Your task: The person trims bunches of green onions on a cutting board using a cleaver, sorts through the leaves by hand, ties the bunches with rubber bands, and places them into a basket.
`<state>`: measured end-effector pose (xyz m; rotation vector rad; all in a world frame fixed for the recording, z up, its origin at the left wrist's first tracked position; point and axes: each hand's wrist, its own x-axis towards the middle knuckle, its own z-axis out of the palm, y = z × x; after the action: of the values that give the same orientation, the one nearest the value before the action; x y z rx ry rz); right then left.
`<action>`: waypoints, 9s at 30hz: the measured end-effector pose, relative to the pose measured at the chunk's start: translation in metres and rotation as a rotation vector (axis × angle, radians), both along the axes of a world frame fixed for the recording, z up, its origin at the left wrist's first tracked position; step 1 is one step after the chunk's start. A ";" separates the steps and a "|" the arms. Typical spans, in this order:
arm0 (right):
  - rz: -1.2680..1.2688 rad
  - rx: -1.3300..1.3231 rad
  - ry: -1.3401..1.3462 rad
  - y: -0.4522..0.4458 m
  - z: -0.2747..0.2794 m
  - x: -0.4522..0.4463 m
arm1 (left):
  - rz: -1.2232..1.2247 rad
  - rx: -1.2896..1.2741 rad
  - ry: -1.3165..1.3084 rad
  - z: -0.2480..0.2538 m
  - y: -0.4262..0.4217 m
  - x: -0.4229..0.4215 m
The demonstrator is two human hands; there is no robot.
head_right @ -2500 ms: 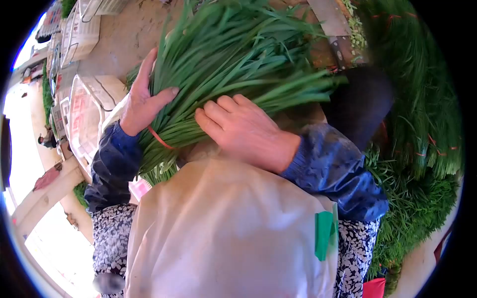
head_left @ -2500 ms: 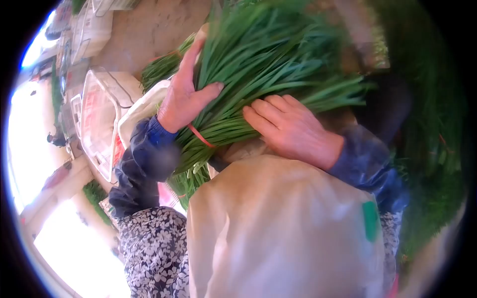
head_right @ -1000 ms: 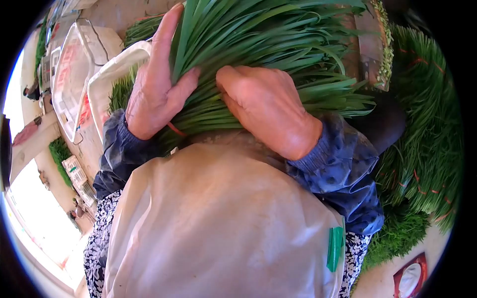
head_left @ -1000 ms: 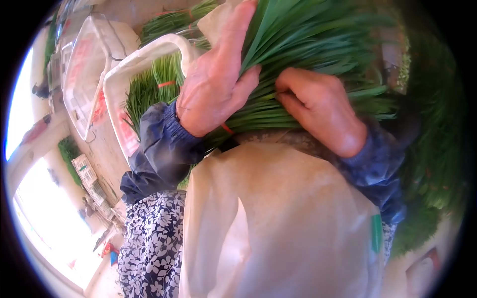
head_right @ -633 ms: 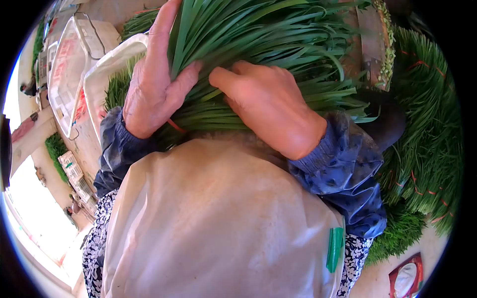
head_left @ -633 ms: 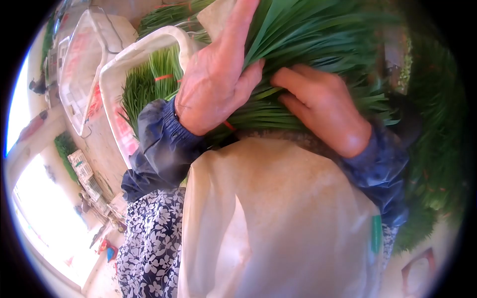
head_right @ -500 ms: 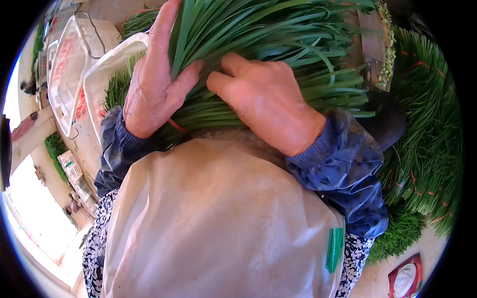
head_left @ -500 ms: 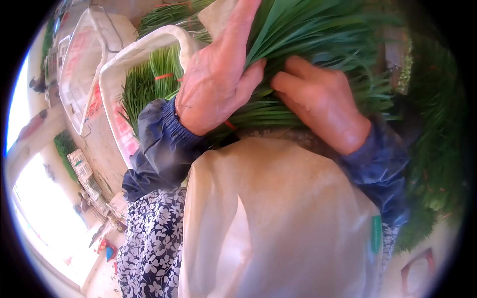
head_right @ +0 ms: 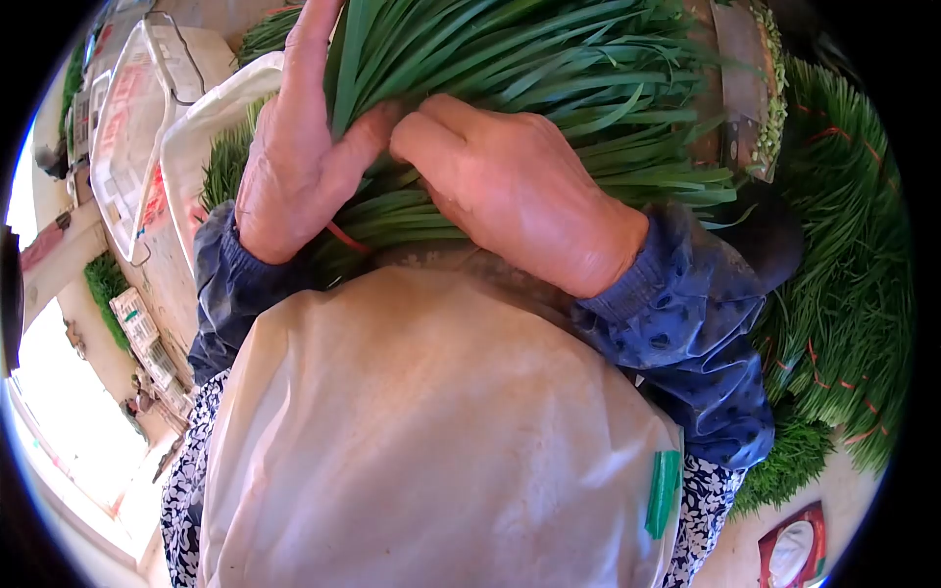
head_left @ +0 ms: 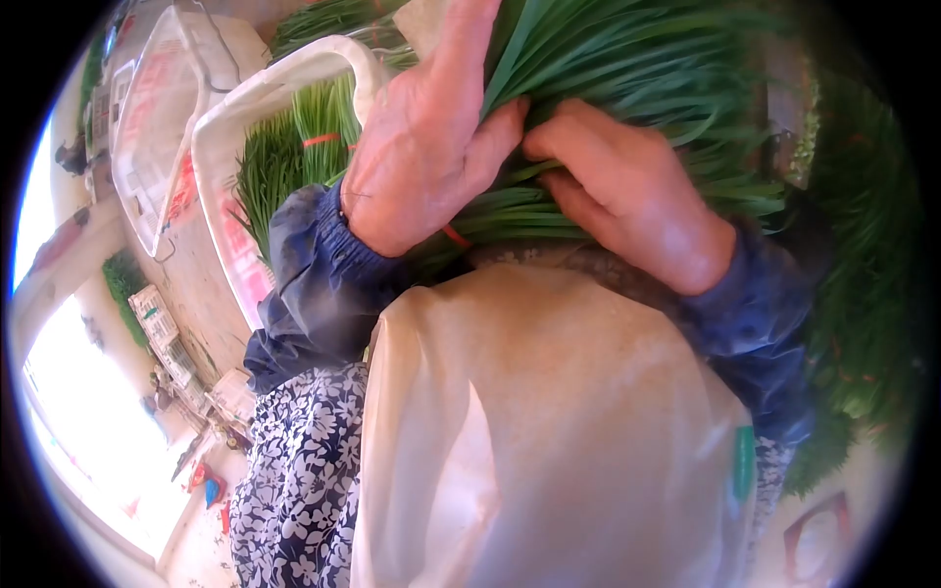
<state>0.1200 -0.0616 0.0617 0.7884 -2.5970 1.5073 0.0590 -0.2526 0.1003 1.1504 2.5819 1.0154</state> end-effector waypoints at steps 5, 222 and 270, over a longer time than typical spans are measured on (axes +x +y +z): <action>0.120 0.074 0.089 0.002 0.001 -0.008 | -0.001 0.014 0.007 -0.001 0.001 -0.003; -0.827 -0.263 -0.102 0.045 -0.036 0.016 | 0.296 -0.065 -0.365 -0.003 -0.029 -0.003; -0.792 -0.130 0.030 0.030 -0.047 0.018 | 0.348 -0.124 0.001 -0.001 -0.016 0.006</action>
<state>0.1379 -0.0321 0.0150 -0.2278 -2.2993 1.3427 0.0654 -0.2690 0.0993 0.6863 2.8621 0.8936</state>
